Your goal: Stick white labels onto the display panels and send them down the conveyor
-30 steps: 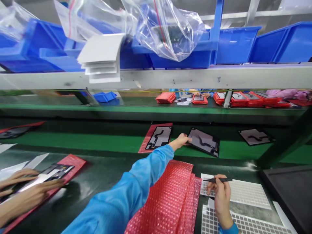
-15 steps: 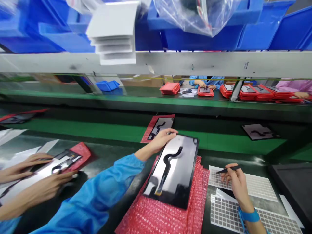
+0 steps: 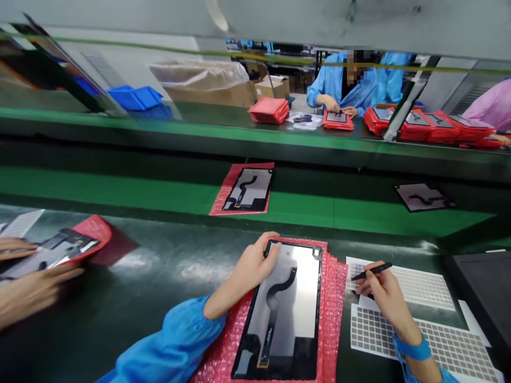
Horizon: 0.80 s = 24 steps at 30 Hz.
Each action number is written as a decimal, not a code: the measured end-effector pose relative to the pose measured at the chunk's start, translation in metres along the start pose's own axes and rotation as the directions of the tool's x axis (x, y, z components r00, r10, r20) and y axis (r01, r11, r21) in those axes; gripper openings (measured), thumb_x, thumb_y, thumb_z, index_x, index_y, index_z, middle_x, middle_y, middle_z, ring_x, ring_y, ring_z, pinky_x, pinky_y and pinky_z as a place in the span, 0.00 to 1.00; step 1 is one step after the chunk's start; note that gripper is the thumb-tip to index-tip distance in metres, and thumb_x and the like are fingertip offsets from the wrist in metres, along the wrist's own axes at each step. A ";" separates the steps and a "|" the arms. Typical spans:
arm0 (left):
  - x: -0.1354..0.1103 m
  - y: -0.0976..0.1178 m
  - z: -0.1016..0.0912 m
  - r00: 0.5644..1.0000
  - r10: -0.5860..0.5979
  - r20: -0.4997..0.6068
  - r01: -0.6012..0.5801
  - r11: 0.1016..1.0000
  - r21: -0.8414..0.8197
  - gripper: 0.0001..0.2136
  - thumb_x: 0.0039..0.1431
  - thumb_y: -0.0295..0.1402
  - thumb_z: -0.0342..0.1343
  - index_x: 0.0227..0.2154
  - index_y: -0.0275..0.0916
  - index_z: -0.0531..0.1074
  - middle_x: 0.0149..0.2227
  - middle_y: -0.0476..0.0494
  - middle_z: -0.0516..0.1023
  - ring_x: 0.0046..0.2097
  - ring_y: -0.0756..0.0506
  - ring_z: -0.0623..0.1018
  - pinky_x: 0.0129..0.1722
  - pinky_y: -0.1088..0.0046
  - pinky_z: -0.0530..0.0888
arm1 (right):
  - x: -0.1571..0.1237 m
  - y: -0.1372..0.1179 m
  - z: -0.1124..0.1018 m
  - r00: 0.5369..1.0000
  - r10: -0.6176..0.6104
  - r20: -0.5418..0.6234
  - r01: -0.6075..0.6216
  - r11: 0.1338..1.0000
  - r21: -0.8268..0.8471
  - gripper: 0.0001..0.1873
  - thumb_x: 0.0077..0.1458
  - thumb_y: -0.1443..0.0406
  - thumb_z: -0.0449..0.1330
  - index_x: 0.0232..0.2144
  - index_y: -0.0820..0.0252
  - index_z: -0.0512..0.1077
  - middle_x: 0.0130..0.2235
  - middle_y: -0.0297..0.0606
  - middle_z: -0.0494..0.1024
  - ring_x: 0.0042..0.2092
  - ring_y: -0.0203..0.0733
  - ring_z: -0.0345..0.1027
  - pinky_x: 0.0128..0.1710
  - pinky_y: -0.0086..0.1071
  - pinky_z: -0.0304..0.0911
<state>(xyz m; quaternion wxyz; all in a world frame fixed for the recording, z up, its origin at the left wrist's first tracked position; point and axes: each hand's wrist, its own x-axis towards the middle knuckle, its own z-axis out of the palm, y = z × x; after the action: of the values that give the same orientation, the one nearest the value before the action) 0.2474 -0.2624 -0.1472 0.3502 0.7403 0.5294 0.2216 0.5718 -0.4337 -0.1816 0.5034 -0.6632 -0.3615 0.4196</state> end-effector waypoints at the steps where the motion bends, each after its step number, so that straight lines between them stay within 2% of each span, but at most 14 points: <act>1: -0.002 0.004 -0.002 1.000 -0.007 -0.012 0.009 0.987 0.161 0.21 0.70 0.46 0.51 0.58 0.39 0.70 0.21 0.53 0.68 0.24 0.44 0.72 0.28 0.71 0.58 | -0.001 0.001 0.001 1.000 0.007 -0.003 -0.007 1.000 -0.015 0.31 0.60 0.37 0.62 0.44 0.56 0.66 0.30 0.38 0.82 0.29 0.46 0.80 0.27 0.35 0.74; 3: -0.005 0.011 -0.006 0.999 -0.027 -0.040 0.042 0.895 0.445 0.23 0.70 0.47 0.52 0.60 0.38 0.70 0.25 0.47 0.76 0.30 0.39 0.79 0.30 0.69 0.59 | -0.001 0.003 0.002 1.000 0.012 -0.007 -0.012 0.999 -0.036 0.31 0.60 0.37 0.63 0.45 0.57 0.66 0.30 0.38 0.82 0.28 0.46 0.80 0.27 0.34 0.73; 5: -0.011 0.015 -0.009 0.997 -0.018 -0.070 0.054 0.836 0.546 0.23 0.69 0.48 0.53 0.60 0.38 0.70 0.28 0.45 0.79 0.33 0.37 0.82 0.29 0.69 0.60 | 0.000 0.004 0.003 1.000 0.010 -0.012 -0.010 0.999 -0.046 0.31 0.61 0.38 0.63 0.45 0.57 0.66 0.30 0.38 0.82 0.28 0.45 0.80 0.27 0.34 0.73; 7: -0.023 0.016 -0.011 0.994 0.077 -0.082 -0.023 0.853 0.521 0.20 0.70 0.47 0.53 0.56 0.40 0.72 0.27 0.47 0.79 0.32 0.39 0.82 0.29 0.70 0.63 | 0.000 0.002 0.003 1.000 0.012 -0.019 -0.013 0.998 -0.055 0.31 0.61 0.38 0.62 0.45 0.57 0.66 0.30 0.38 0.82 0.29 0.46 0.80 0.27 0.35 0.74; 9: -0.040 0.015 -0.009 0.968 0.245 -0.057 -0.198 0.883 0.424 0.15 0.72 0.44 0.52 0.52 0.42 0.73 0.27 0.49 0.78 0.30 0.43 0.81 0.29 0.71 0.68 | -0.001 0.000 0.002 1.000 0.020 -0.023 -0.021 0.998 -0.066 0.31 0.61 0.37 0.62 0.45 0.57 0.66 0.30 0.39 0.82 0.29 0.47 0.80 0.28 0.36 0.75; 11: -0.061 0.016 -0.003 0.912 0.410 0.014 -0.393 0.862 0.320 0.12 0.73 0.41 0.51 0.51 0.42 0.73 0.28 0.49 0.78 0.28 0.45 0.80 0.28 0.71 0.71 | -0.001 -0.002 0.002 0.999 0.024 -0.023 -0.026 0.997 -0.075 0.32 0.60 0.37 0.62 0.45 0.57 0.66 0.30 0.40 0.83 0.29 0.47 0.81 0.28 0.37 0.76; 13: -0.081 0.018 0.006 0.851 0.515 0.108 -0.524 0.809 0.266 0.11 0.74 0.37 0.51 0.53 0.40 0.72 0.32 0.47 0.80 0.30 0.45 0.81 0.28 0.70 0.74 | -0.002 -0.003 0.001 1.000 0.025 -0.018 -0.027 0.996 -0.084 0.32 0.60 0.37 0.62 0.45 0.57 0.66 0.30 0.40 0.83 0.29 0.48 0.81 0.28 0.37 0.76; 15: -0.095 0.021 0.015 0.805 0.563 0.186 -0.593 0.760 0.266 0.13 0.73 0.35 0.51 0.56 0.38 0.70 0.38 0.43 0.82 0.35 0.43 0.83 0.31 0.67 0.78 | -0.001 -0.003 0.000 0.999 0.028 -0.016 -0.030 0.995 -0.096 0.32 0.60 0.37 0.62 0.45 0.57 0.66 0.30 0.40 0.83 0.29 0.48 0.81 0.28 0.37 0.76; 18: -0.105 0.023 0.023 0.757 0.596 0.269 -0.654 0.696 0.297 0.16 0.73 0.34 0.51 0.59 0.34 0.68 0.42 0.39 0.83 0.42 0.38 0.83 0.34 0.61 0.82 | -0.001 -0.002 -0.001 0.999 0.033 -0.013 -0.034 0.994 -0.101 0.30 0.61 0.38 0.62 0.45 0.58 0.67 0.30 0.40 0.83 0.29 0.48 0.81 0.28 0.37 0.75; 21: -0.105 0.024 0.025 0.732 0.601 0.321 -0.681 0.655 0.328 0.17 0.72 0.33 0.52 0.59 0.32 0.68 0.40 0.39 0.82 0.41 0.37 0.83 0.31 0.61 0.81 | 0.000 -0.003 0.000 0.999 0.039 -0.003 -0.039 0.996 -0.080 0.29 0.61 0.40 0.64 0.44 0.58 0.68 0.30 0.40 0.82 0.28 0.47 0.80 0.27 0.36 0.75; 24: -0.103 0.025 0.026 0.714 0.602 0.358 -0.700 0.624 0.348 0.18 0.71 0.33 0.55 0.59 0.30 0.69 0.41 0.38 0.82 0.41 0.38 0.83 0.33 0.62 0.81 | 0.001 -0.005 0.000 0.999 0.049 -0.001 -0.049 0.998 -0.048 0.28 0.60 0.41 0.65 0.43 0.58 0.68 0.29 0.39 0.82 0.27 0.47 0.80 0.26 0.35 0.73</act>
<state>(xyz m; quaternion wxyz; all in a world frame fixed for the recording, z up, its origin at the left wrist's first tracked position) 0.2460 -0.3716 -0.1407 0.1126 0.9609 0.2207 0.1238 0.5714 -0.4317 -0.1768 0.4768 -0.6838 -0.3551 0.4231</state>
